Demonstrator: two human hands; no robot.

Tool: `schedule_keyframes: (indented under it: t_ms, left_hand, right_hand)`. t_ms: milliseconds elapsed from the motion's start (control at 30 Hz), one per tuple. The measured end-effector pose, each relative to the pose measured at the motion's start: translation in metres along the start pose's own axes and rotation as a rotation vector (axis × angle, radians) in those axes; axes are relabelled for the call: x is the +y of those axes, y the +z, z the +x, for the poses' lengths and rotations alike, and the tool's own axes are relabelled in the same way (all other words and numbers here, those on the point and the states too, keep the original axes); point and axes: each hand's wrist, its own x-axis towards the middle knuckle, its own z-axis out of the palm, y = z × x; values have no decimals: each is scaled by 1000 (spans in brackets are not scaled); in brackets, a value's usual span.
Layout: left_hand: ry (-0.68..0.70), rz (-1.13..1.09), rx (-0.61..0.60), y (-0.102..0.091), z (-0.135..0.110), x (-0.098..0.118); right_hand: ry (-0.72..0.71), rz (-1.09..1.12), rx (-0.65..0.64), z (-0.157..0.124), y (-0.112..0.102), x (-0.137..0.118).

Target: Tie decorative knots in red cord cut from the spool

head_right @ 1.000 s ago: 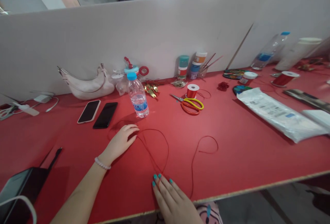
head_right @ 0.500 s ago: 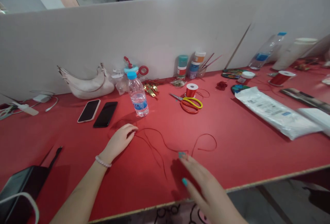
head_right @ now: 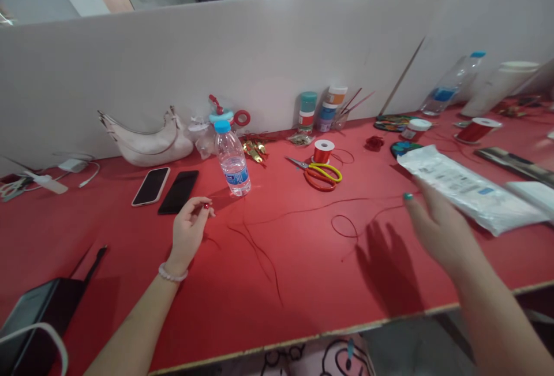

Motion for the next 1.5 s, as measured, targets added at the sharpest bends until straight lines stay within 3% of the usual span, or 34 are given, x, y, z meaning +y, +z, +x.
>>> schedule_keyframes:
  t_ms: [67,133,200,267,367,433,667,833,1133,1500]
  left_hand:
    - [-32,-16,-37,4,-2,2]
    - [-36,-5,-76,7,-4,3]
    - [-19,8,-104,9,-5,4]
    - [-7,-1,-102,10,-6,5]
    - [-12,-27,-63,10,-6,6]
    - [-20,-37,-41,9,-6,6]
    - [-35,-64,-8,8,-6,7]
    - [-41,-82,16,7,-7,8]
    - [-28,-62,-11,9,-7,4]
    - [-26,31,-109,11,-9,9]
  right_hand:
    - [82,-130,-71,-9,13,-12]
    - [24,-281,-32,-28,26,-36]
    - [-95,-318,61,-53,38,-65]
    - [-283,-264,69,-79,48,-93]
    - [-654,-146,-87,-111,62,-126]
    - [-756,-139,-176,-126,73,-137]
    - [-817,-188,-207,-140,89,-140]
    - [-839,-228,-104,-156,89,-142]
    - [-790,-292,148,-195,118,-140]
    - [-778,-294,209,-195,111,-146]
